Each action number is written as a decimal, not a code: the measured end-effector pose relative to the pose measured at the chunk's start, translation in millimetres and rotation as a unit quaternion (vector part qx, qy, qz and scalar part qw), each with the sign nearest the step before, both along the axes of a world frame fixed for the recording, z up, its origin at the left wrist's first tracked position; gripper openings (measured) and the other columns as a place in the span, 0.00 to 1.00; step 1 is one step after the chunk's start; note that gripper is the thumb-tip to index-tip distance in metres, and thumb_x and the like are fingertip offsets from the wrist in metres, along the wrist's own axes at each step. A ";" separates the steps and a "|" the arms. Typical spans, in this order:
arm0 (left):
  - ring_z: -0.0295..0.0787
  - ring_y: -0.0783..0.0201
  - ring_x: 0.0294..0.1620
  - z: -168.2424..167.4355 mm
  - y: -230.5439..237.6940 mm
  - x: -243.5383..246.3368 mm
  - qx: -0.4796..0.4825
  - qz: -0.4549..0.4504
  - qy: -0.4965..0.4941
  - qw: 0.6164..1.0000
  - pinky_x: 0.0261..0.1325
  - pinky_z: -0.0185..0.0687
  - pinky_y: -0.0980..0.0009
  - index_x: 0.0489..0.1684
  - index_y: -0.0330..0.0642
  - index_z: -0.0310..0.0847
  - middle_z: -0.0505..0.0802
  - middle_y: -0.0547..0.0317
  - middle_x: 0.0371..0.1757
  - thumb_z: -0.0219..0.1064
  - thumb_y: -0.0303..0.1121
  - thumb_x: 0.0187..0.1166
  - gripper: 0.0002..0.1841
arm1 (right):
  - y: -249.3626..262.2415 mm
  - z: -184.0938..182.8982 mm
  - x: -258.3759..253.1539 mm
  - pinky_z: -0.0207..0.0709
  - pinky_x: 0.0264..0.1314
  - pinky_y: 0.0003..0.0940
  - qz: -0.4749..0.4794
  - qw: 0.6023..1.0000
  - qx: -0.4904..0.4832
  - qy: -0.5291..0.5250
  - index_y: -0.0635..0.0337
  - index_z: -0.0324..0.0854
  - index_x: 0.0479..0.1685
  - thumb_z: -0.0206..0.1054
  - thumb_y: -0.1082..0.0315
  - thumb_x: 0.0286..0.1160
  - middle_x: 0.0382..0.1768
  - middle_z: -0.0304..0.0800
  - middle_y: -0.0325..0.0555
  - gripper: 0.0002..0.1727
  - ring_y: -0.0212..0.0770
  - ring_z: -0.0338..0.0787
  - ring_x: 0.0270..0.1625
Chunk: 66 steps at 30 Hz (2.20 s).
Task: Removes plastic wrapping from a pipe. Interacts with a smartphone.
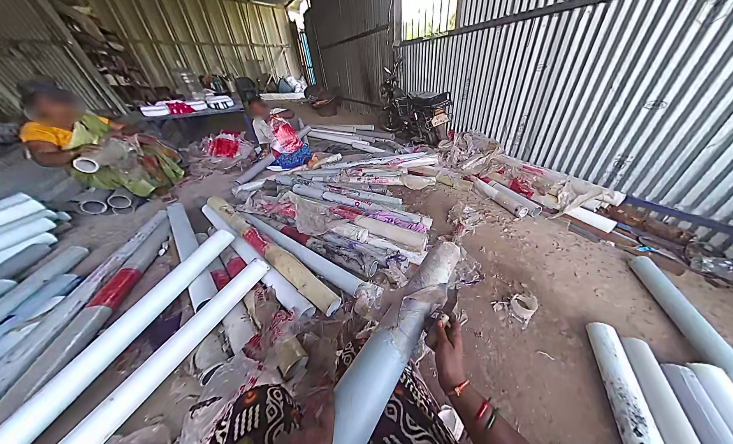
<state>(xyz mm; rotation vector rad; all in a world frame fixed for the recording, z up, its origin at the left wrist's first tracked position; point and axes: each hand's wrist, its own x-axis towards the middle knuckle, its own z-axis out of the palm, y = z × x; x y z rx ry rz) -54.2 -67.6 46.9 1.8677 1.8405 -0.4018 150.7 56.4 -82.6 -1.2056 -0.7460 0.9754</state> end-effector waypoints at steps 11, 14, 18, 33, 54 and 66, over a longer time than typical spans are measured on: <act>0.76 0.34 0.78 -48.2 111.4 -2.1 0.022 -0.007 -0.138 0.990 0.78 0.73 0.44 0.86 0.25 0.56 0.74 0.25 0.80 0.80 0.58 0.66 0.56 | 9.7 12.4 68.8 0.82 0.39 0.37 -0.008 0.997 -0.060 -0.054 0.70 0.56 0.83 0.47 0.71 0.90 0.37 0.83 0.53 0.25 0.39 0.87 0.35; 0.69 0.35 0.84 -81.6 130.2 -13.2 0.003 0.027 -0.262 0.965 0.85 0.64 0.44 0.93 0.29 0.43 0.68 0.25 0.85 0.86 0.55 0.58 0.66 | 1.9 13.0 83.3 0.86 0.32 0.33 -0.035 0.997 -0.049 -0.044 0.69 0.66 0.73 0.40 0.61 0.96 0.23 0.79 0.41 0.22 0.35 0.87 0.24; 0.73 0.31 0.81 -69.7 112.9 5.1 -0.008 -0.004 -0.194 0.981 0.79 0.71 0.40 0.96 0.33 0.36 0.70 0.25 0.84 0.83 0.57 0.63 0.67 | -1.6 11.5 95.4 0.78 0.27 0.19 0.014 0.987 0.009 -0.159 0.73 0.76 0.60 0.46 0.68 0.89 0.22 0.85 0.33 0.18 0.22 0.84 0.23; 0.68 0.22 0.80 -48.7 87.2 35.5 0.005 -0.033 -0.088 0.996 0.71 0.73 0.34 0.97 0.38 0.33 0.66 0.18 0.82 0.80 0.53 0.68 0.63 | 37.0 82.8 65.7 0.75 0.61 0.66 0.074 0.394 0.368 -0.839 0.40 0.88 0.28 0.68 0.69 0.61 0.32 0.89 0.39 0.08 0.45 0.93 0.39; 0.72 0.23 0.76 -48.0 92.5 31.5 0.010 -0.030 -0.116 0.993 0.70 0.75 0.36 0.97 0.38 0.35 0.69 0.19 0.81 0.78 0.54 0.70 0.61 | 100.9 93.6 100.8 0.72 0.59 0.79 0.147 0.397 0.276 -0.863 0.46 0.96 0.44 0.77 0.84 0.48 0.28 0.89 0.52 0.24 0.60 0.93 0.38; 0.71 0.22 0.77 -48.9 86.8 26.7 0.012 -0.025 -0.157 0.987 0.72 0.72 0.34 0.97 0.39 0.35 0.68 0.19 0.82 0.78 0.53 0.71 0.61 | 45.0 87.7 71.2 0.63 0.70 0.66 0.072 0.398 0.430 -0.807 0.32 0.90 0.31 0.60 0.67 0.68 0.29 0.85 0.34 0.15 0.42 0.89 0.43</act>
